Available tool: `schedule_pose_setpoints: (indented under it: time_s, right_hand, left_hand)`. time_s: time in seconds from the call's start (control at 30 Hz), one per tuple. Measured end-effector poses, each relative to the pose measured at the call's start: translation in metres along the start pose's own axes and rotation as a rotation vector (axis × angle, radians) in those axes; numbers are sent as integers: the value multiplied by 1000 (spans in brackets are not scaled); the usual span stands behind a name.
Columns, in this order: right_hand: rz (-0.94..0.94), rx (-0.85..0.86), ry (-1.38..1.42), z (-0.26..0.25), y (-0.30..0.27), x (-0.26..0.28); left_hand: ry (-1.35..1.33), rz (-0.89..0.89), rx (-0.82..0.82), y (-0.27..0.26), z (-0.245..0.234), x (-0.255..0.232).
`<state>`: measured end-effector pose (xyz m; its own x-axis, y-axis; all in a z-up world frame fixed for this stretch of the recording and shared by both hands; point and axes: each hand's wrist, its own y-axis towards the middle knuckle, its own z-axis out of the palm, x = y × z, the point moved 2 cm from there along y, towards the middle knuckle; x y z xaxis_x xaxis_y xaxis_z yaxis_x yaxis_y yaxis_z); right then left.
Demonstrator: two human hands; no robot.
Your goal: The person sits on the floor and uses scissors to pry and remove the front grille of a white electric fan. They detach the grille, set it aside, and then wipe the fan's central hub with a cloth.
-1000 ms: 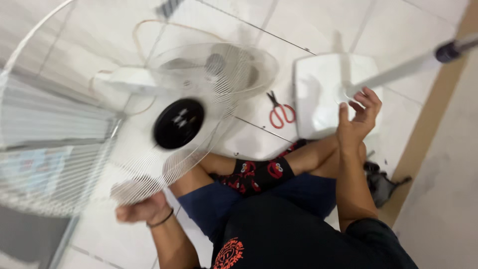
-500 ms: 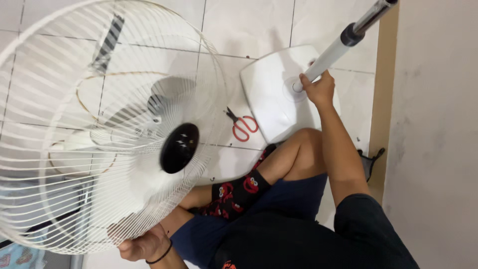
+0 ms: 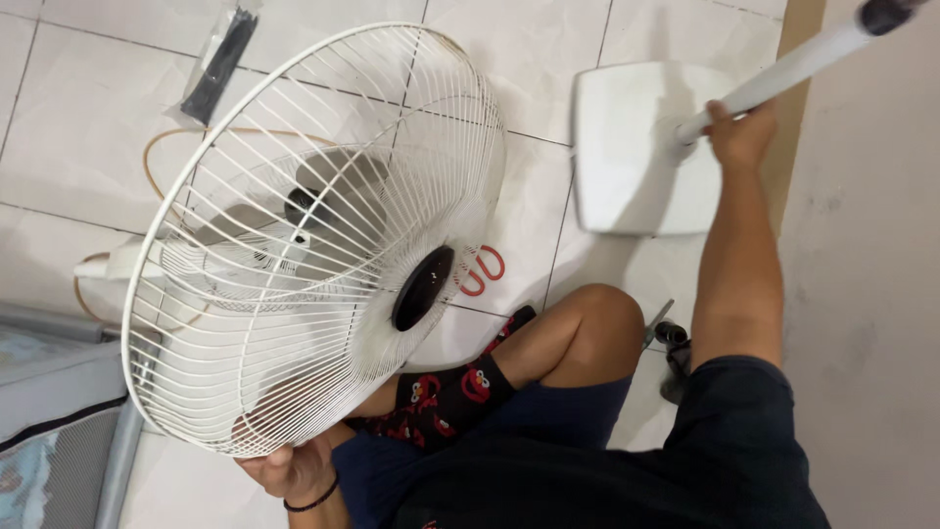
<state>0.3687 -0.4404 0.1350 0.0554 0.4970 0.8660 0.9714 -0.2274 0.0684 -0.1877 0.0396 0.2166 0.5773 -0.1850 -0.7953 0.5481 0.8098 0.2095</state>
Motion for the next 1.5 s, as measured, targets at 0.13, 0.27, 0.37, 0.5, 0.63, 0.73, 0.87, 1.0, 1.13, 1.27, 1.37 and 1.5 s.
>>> schedule_pose_setpoints:
  time_s: [0.13,0.27,0.37,0.5,0.63,0.73,0.87,1.0,1.13,1.27,1.37,1.5]
  right_hand:
    - [-292,1,-123,-16,11,-11]
    - [-234,-83,19,25,-15,-33]
    - [-275,37,-56,99,-67,-37]
    - [-376,686,-53,201,-156,-29]
    - [-948,612,-377,254,-222,-24]
    - [-818,636,-521,266,-236,-44]
    - [-534,697,-511,256,-234,-67]
    - [-491,583,-562,223,-239,-71]
    - [-133,787,-746,206,-252,-74]
    - [-186,708,-712,202,-266,-70]
    - [-270,436,-813,188,-258,-63]
    - [83,502,-733,179,-256,-68]
  left_hand:
    - [36,41,-26,1,-3,8]
    - [21,12,-63,-1,-22,12]
    - [-80,-1,-67,-4,-36,14]
    - [-61,20,-200,1,-45,13]
    - [-154,31,-69,-2,-28,2]
    - [-91,49,-110,-5,-22,-17]
    - [-165,57,-120,-6,-35,-36]
    - [-267,54,-74,-7,-53,-39]
    - [-297,56,-83,-11,-66,-37]
    - [-317,57,-61,-12,-73,-39]
    - [-275,46,-128,-14,-77,-43]
    - [-271,66,-134,-14,-83,-53]
